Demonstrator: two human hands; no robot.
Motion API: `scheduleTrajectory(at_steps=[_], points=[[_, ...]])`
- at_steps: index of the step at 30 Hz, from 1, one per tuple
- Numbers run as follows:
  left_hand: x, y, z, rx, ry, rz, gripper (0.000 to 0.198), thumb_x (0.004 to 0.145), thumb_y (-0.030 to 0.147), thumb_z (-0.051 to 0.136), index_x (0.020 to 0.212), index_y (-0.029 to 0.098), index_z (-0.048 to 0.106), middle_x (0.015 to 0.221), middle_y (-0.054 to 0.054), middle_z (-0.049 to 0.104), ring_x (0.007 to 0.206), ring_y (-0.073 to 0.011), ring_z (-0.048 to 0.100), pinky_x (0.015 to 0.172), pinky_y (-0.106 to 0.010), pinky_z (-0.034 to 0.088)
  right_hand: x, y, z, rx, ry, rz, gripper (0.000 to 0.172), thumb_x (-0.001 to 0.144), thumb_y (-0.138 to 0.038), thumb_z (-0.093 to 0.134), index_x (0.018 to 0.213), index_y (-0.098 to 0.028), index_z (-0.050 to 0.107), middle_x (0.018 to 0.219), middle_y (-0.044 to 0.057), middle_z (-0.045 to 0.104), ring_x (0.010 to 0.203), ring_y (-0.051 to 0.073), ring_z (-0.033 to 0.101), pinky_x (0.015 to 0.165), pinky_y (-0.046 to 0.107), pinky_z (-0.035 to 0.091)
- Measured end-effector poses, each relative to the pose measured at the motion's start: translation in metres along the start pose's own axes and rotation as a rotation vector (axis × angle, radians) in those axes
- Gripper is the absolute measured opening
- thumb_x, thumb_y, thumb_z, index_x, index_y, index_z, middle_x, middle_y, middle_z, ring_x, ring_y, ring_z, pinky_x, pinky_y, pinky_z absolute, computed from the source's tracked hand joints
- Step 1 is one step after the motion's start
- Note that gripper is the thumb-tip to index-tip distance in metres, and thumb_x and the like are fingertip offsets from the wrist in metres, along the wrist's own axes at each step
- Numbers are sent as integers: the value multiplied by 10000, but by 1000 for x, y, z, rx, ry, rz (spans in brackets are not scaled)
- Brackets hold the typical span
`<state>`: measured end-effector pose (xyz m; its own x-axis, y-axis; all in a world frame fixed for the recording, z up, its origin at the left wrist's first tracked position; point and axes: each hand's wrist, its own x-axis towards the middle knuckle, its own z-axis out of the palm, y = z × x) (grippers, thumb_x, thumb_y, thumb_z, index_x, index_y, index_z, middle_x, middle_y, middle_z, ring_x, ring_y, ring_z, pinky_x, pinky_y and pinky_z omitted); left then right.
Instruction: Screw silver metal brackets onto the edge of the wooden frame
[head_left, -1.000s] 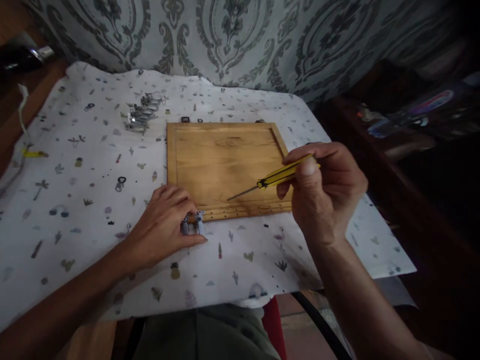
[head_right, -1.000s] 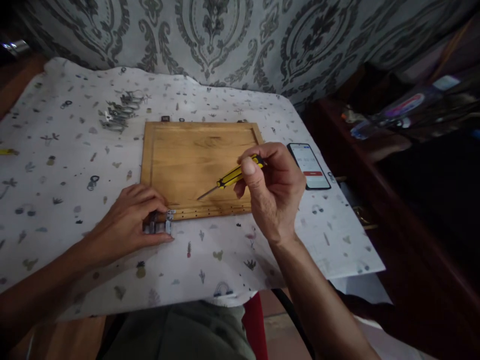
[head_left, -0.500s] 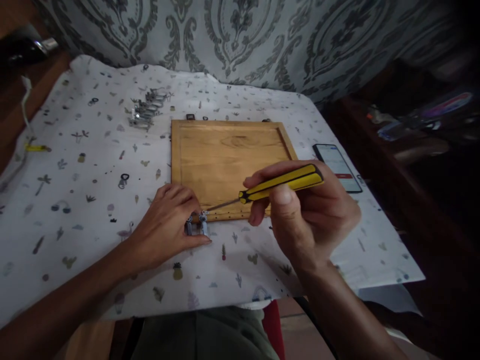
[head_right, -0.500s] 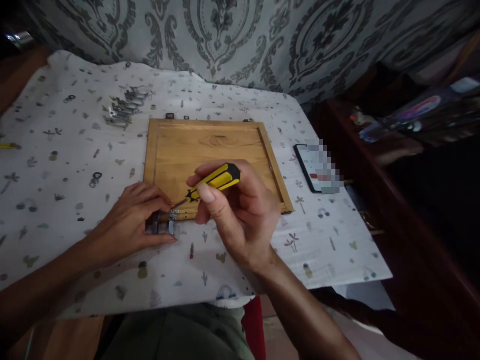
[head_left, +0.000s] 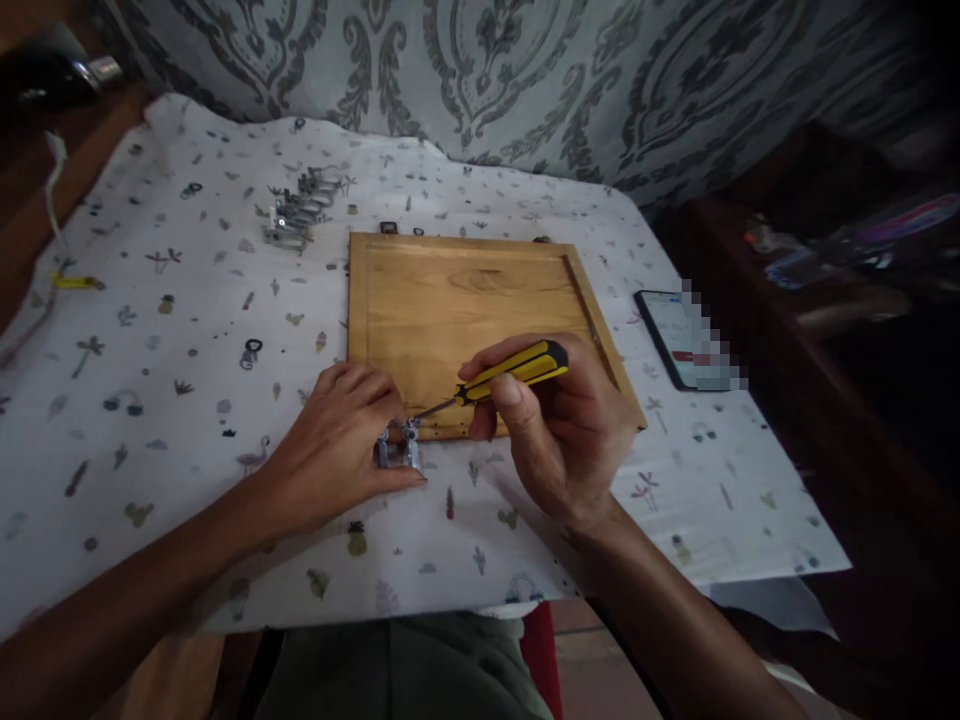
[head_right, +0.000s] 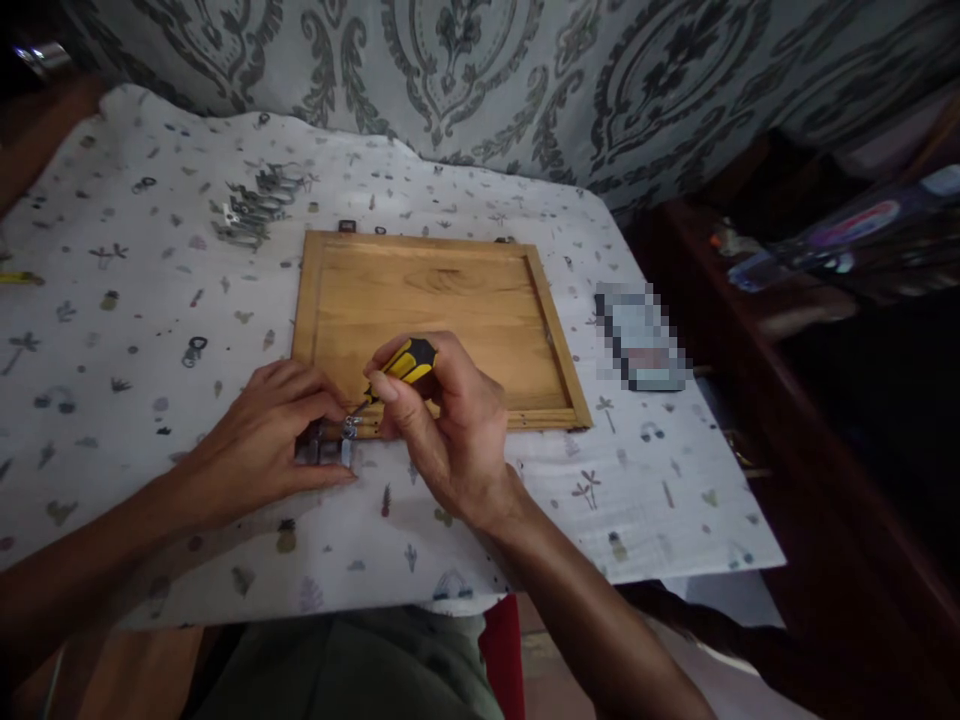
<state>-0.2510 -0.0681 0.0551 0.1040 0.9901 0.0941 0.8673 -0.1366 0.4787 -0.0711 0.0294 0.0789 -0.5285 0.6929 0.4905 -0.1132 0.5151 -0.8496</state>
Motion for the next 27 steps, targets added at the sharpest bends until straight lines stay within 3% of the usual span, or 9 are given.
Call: scheduleTrajectory(at_steps=[12, 22, 27], points=[[0, 0, -1, 21, 2, 7, 432, 720, 510, 866, 891, 174, 655, 976, -53, 647, 1002, -298, 568, 930, -485, 433, -1, 0, 1, 43, -35, 20, 55, 988, -291, 641, 1005, -238, 642, 912, -28, 659, 529, 36, 605, 474, 192, 492], [1, 3, -2, 21, -23, -13, 398, 720, 461, 876, 908, 160, 697, 1005, -86, 662, 1013, -321, 577, 930, -523, 451, 13, -11, 1, 42, -190, 59, 45, 974, -244, 643, 960, -203, 630, 915, -4, 671, 592, 65, 610, 525, 212, 516], [2, 4, -4, 2, -36, -23, 377, 724, 429, 880, 925, 164, 701, 1063, -96, 673, 1067, -336, 578, 968, -549, 445, 22, -11, 2, 73, -296, 148, 238, 975, -283, 641, 1199, -208, 606, 997, 33, 692, 642, 94, 632, 564, 240, 565]])
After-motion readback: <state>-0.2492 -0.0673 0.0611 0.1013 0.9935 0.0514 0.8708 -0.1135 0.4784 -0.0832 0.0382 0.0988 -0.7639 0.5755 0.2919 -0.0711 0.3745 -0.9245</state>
